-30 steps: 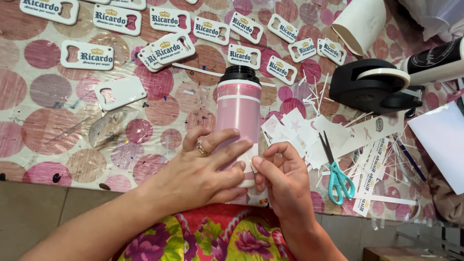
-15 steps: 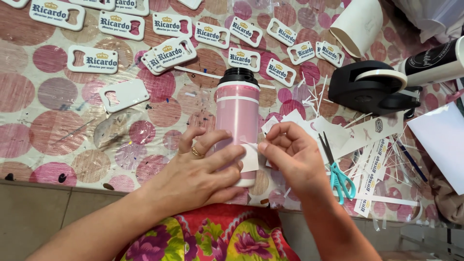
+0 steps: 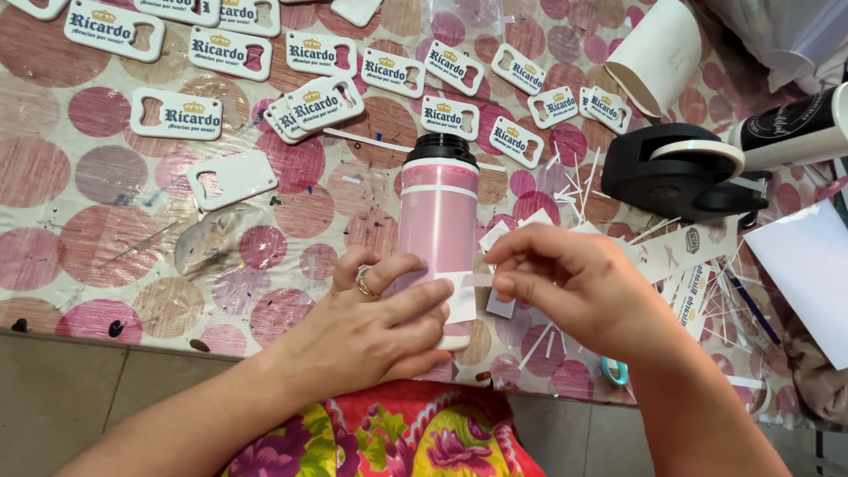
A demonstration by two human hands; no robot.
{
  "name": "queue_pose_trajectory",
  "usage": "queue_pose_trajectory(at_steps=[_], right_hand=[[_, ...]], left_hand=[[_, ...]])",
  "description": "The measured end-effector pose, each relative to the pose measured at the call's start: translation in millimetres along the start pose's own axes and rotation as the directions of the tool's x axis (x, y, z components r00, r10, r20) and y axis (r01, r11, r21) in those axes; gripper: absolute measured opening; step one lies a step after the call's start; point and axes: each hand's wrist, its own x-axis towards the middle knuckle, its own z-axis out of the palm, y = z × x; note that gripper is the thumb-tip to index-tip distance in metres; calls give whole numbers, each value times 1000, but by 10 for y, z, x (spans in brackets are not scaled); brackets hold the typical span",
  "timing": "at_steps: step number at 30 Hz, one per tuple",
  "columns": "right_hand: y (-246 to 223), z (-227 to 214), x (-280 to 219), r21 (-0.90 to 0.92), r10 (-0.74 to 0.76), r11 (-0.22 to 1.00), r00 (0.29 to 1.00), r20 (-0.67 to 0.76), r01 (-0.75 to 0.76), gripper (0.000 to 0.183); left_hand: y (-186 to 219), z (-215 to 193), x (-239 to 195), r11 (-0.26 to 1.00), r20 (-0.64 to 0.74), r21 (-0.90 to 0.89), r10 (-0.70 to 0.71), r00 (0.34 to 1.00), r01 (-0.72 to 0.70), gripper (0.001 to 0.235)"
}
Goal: The person applies a white adhesive strip around the body of a pink thermos. They then use scissors to cut out small decorative stickers from a sheet and apply them to the thermos surface.
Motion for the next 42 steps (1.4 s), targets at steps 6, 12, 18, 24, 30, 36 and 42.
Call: queue_pose_trajectory(at_steps=[6,12,18,24,30,36,42], right_hand=[[94,160,8,3,102,995,993,59,-102,2],[232,243,59,117,156,979,985,75,-164,10],[201,247,131,120,164,976,977,138,-181,11],[245,258,152,156,158,970,972,173,-185,12],[254,290,162,189,156,964,972,173,-189,12],[418,357,176,210,228,946,968,106,-246,16],[876,494,149,544,158,819,983,91,-181,26]], left_hand=[[10,-1,-15,1000,11,-11,-24,1000,24,34],[13,24,-32,1000,-32,-15,-23,999,22,35],[13,59,-50,1000,-35,30,5,999,-4,35],[1,57,-38,999,-41,26,26,999,-24,31],[-1,37,-26,999,-42,12,39,998,-38,30],[0,36,-58,1000,-50,17,13,999,-12,33],[56,105,-149,999,-54,11,-50,997,51,42]])
